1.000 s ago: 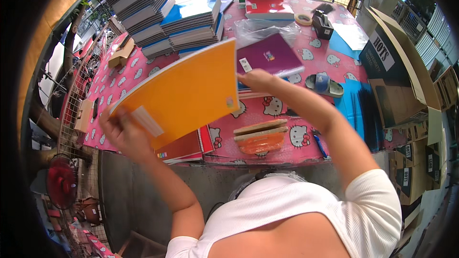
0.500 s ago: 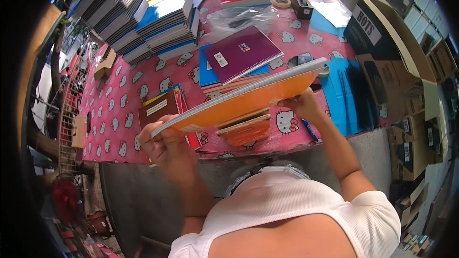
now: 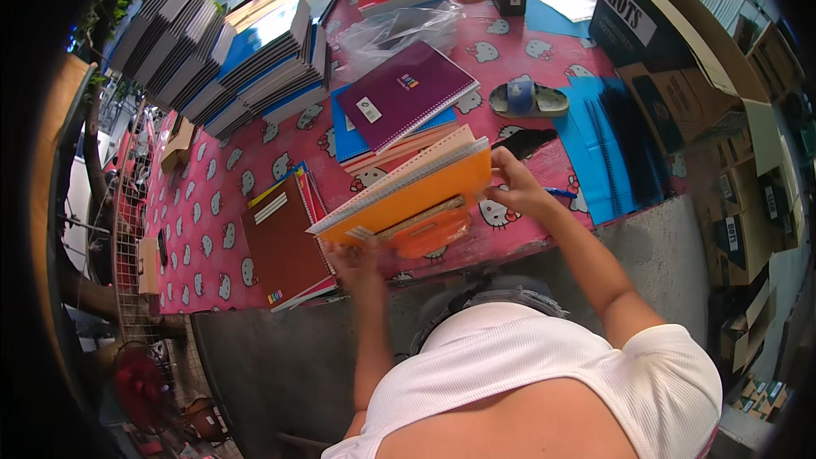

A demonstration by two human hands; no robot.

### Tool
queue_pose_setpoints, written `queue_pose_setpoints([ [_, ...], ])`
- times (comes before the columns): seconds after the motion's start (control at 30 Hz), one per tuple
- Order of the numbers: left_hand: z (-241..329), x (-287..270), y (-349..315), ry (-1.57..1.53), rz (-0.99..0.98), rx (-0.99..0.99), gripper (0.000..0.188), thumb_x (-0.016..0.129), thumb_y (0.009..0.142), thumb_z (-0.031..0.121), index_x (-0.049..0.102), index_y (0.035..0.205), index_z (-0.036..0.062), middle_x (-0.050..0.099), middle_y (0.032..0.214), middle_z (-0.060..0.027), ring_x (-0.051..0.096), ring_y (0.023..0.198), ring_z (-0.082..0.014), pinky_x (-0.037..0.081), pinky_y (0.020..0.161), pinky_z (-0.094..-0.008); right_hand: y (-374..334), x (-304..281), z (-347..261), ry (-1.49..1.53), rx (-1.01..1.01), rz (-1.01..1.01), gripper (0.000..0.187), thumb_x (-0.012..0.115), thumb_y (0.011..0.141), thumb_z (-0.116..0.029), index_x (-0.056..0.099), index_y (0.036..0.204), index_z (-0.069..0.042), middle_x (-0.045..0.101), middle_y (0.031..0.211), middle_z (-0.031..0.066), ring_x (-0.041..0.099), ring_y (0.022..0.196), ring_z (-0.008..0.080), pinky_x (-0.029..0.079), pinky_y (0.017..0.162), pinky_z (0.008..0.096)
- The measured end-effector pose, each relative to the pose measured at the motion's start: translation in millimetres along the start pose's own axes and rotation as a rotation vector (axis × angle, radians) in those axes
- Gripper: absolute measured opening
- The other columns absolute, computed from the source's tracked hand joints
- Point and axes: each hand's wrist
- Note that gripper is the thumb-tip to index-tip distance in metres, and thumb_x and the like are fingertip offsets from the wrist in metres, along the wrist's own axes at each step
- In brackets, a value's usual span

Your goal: The person tapes the spines of several spiral-bound notebooks using a tape dispenser and blue tape, and then uses a pair of snips to trim the ends of the tape.

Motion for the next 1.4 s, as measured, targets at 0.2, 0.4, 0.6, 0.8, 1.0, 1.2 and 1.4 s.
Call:
queue_pose_setpoints([
  [0.2,-17.3,-1.5,46.7,0.01,-0.237,0.042,0.093,0.074,0.079,0.004,0.014,0.149,0.006,0.037,0.143,-0.0126,0.04,0.128,-0.0202,0.035,0.104,-0.0353,-13.1,37.9,-37.9,0.277,0.18,0.074,0.035,0.057,0.085,0.009,0.048,0.115,-0.007,0.054,0.101,0.0035,0.055,0.098,0.014,0.044,0.088,0.0277],
  [0.4,93.3,78.0,21.5,0.789,-0.062,0.843,0.083,0.068,0.086,0.028,0.019,0.151,0.009,0.035,0.147,-0.0156,0.028,0.138,-0.0234,0.016,0.113,-0.0412,-41.4,51.9,-15.9,0.072,0.057,0.163,0.029,0.052,0.088,0.007,0.047,0.114,-0.005,0.054,0.097,0.0088,0.057,0.092,0.0207,0.045,0.081,0.0324],
  [0.6,94.1,129.1,-1.1,1.2,-0.684,0.868,0.059,0.057,0.092,0.03,0.036,0.144,0.0112,0.05,0.134,-0.0118,0.045,0.124,-0.026,0.018,0.112,-0.0478,-20.8,-35.6,-6.5,-0.692,0.246,-0.45,0.023,0.058,0.073,0.001,0.062,0.096,-0.004,0.059,0.099,0.019,0.058,0.097,0.035,0.048,0.081,0.0432],
  [0.8,84.9,138.6,14.1,0.862,-0.679,0.787,0.034,0.061,0.089,0.018,0.058,0.122,0.0098,0.066,0.097,-0.0053,0.06,0.09,-0.0239,0.032,0.099,-0.0428,-7.9,-198.0,51.6,-1.175,0.785,0.503,0.022,0.069,0.079,-0.018,0.064,0.095,-0.005,0.065,0.099,0.0169,0.064,0.098,0.0346,0.052,0.082,0.0433],
  [1.0,85.4,146.4,15.8,0.682,-0.572,0.751,0.012,0.068,0.083,0.018,0.069,0.091,0.0087,0.066,0.088,-0.0037,0.06,0.085,-0.0233,0.036,0.093,-0.0391,-10.7,-217.8,47.7,-1.149,0.88,0.425,0.028,0.073,0.078,-0.022,0.062,0.098,-0.005,0.066,0.102,0.019,0.064,0.099,0.0372,0.053,0.083,0.0452],
  [1.2,84.7,146.4,14.8,0.716,-0.55,0.716,0.015,0.07,0.082,0.023,0.071,0.088,0.0096,0.066,0.082,-0.0028,0.06,0.085,-0.0211,0.033,0.095,-0.0413,-12.1,-210.8,45.0,-1.161,0.924,0.349,0.02,0.068,0.08,-0.015,0.061,0.095,-0.005,0.066,0.101,0.0209,0.064,0.097,0.0372,0.053,0.081,0.046],
  [1.4,84.8,147.2,13.0,0.713,-0.516,0.651,0.018,0.07,0.083,0.027,0.071,0.088,0.0099,0.065,0.08,-0.0026,0.059,0.084,-0.0197,0.029,0.098,-0.0422,-21.6,-200.7,33.3,-1.179,0.782,0.666,0.022,0.064,0.079,-0.006,0.061,0.101,-0.002,0.065,0.096,0.0199,0.064,0.093,0.0368,0.052,0.082,0.0441],
])
Point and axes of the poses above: each hand's wrist, its own y-axis towards the middle knuckle, its own x-axis out of the palm, z = x × y
